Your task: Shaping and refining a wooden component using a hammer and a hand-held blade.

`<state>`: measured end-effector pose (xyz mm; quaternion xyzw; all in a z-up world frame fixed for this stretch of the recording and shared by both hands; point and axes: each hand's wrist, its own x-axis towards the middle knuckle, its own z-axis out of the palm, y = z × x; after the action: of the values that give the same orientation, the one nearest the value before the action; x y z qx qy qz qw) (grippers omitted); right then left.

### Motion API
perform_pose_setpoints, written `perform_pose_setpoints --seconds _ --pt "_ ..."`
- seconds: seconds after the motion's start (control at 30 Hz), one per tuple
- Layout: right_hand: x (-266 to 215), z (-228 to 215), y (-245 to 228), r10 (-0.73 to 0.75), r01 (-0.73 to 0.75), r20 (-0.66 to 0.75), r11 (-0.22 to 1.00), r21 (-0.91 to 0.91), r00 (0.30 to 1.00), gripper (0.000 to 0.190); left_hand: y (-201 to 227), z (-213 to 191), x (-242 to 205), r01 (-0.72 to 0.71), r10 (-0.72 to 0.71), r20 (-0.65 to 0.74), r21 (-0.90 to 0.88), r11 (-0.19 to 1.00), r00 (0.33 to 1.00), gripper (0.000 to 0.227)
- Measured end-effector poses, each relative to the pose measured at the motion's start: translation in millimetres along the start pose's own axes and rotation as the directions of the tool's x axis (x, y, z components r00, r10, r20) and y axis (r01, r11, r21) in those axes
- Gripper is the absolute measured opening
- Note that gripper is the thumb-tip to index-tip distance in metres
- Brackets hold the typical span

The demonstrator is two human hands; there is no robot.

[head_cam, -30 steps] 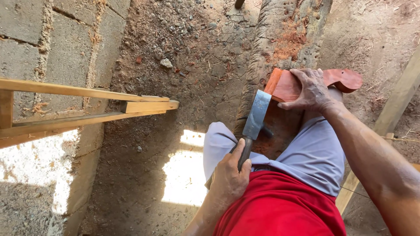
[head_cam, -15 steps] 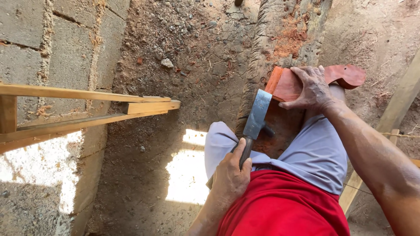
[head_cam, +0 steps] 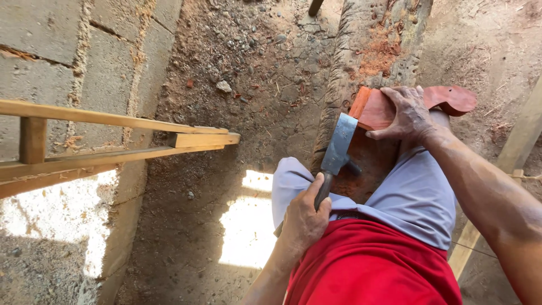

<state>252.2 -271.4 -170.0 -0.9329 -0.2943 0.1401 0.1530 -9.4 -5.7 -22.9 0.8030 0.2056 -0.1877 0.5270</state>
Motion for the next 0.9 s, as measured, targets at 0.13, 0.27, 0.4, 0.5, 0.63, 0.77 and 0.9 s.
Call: perform_pose_setpoints --seconds 0.13,0.27,0.4,0.5,0.63,0.77,0.9 --pt "-2 3 0 -0.020 0.020 -0.023 1.000 -0.003 1.000 0.126 -1 9 16 -0.049 0.049 -0.002 0.017 0.999 0.999 0.058" --pt "6 -2 4 0.018 -0.017 -0.007 0.999 0.037 1.000 0.124 6 22 40 -0.085 0.086 -0.023 0.027 0.996 0.996 0.059" --pt "2 3 5 0.005 -0.004 -0.013 0.998 0.062 1.000 0.123 -1 11 23 -0.159 0.160 -0.032 0.033 0.987 0.987 0.057" --pt "2 -5 -8 0.051 -0.050 -0.017 0.997 0.057 0.999 0.124 11 -1 10 -0.130 0.130 -0.017 0.022 0.991 0.991 0.056" --pt "7 -9 -9 0.066 -0.066 -0.003 0.995 0.077 0.998 0.125 17 -5 11 -0.020 0.020 0.018 0.050 0.999 1.000 0.057" --pt "1 -9 -9 0.067 -0.066 -0.010 0.995 0.073 0.998 0.123 24 -7 15 -0.006 0.005 0.033 0.030 1.000 0.999 0.056" --pt "1 -10 -11 0.038 -0.037 -0.015 0.997 0.067 0.999 0.124 11 -1 16 -0.065 0.065 -0.006 0.012 0.998 0.998 0.056"
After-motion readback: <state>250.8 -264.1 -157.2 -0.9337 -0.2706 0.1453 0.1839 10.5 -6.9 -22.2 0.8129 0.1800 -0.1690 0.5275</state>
